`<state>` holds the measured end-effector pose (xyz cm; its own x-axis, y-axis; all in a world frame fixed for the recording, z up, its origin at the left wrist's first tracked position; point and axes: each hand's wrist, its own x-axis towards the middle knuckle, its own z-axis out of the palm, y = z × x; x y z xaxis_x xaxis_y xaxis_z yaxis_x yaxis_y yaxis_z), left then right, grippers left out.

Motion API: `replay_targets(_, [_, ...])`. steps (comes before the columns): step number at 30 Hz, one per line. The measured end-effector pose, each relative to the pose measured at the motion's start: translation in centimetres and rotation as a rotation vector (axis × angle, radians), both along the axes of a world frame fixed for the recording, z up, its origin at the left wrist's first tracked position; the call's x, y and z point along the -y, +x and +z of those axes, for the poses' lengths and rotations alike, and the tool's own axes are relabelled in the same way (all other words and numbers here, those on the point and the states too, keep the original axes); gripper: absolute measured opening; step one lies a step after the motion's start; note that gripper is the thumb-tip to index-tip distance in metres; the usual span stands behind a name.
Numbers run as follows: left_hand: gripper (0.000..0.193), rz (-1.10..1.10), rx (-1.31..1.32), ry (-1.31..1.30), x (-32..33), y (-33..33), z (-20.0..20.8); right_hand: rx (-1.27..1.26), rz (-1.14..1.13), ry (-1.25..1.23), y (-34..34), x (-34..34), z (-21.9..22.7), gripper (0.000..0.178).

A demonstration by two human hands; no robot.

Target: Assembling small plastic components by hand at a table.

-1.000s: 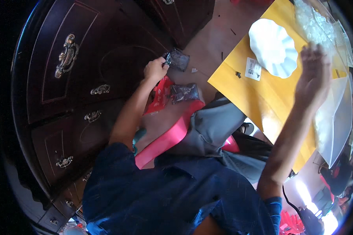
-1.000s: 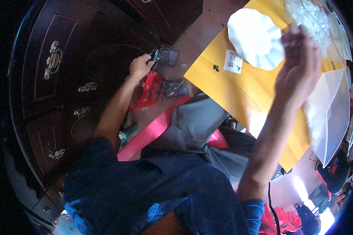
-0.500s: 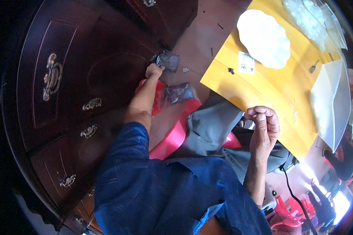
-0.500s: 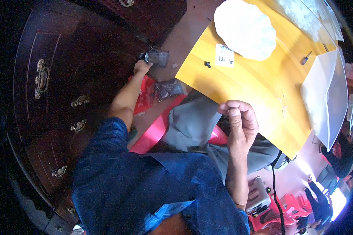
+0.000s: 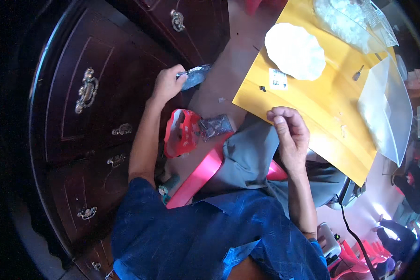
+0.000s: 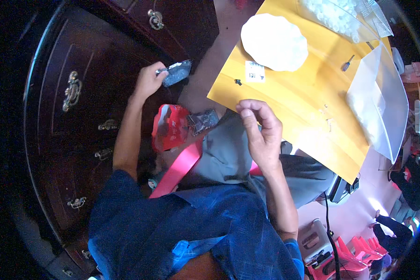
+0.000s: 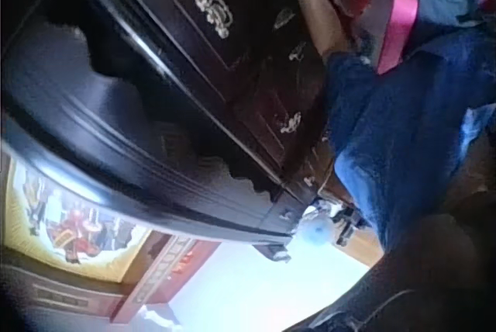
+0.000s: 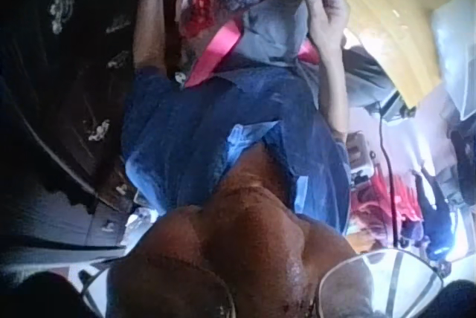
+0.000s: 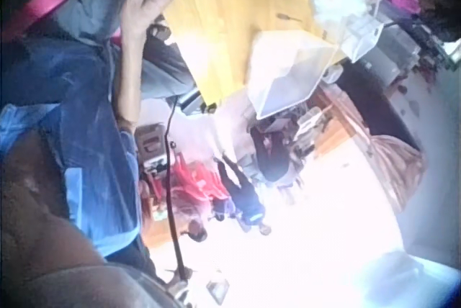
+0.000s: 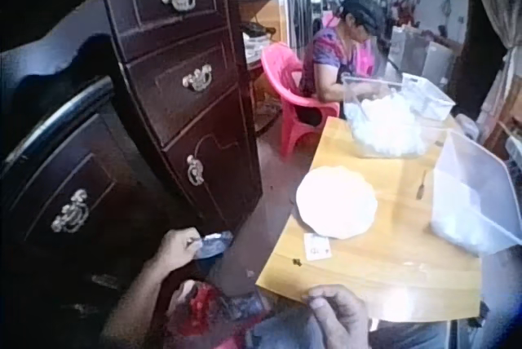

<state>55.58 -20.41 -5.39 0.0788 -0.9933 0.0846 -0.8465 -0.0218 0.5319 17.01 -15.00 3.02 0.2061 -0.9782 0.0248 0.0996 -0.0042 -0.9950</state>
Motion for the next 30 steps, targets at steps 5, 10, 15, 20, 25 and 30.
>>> replay_targets(5, [0.009,-0.129,-0.236,-0.177,-3.0,-3.0,14.3,-0.191,0.044,-0.244,2.1,0.6,1.8,0.037])
replay_targets(10, [0.004,-0.318,-0.351,-0.261,-5.4,-7.3,23.7,-0.347,0.027,-0.456,3.1,0.3,4.8,0.075])
replay_targets(15, [0.008,-0.481,-0.539,-0.32,-6.8,-11.3,27.1,0.005,0.292,-0.151,2.3,-1.6,6.4,0.059])
replay_targets(20, [0.033,-0.435,-0.869,-0.323,-6.4,-14.6,26.0,0.327,0.229,-0.009,0.3,-3.0,4.8,0.042])
replay_targets(25, [0.077,-0.37,-1.037,-0.154,-8.0,-14.6,19.5,0.43,0.032,-0.01,-1.1,-2.5,4.4,0.038])
replay_targets(30, [0.075,-0.373,-1.197,0.14,-11.0,-17.9,14.6,0.584,-0.063,-0.025,0.1,-2.6,4.4,0.038])
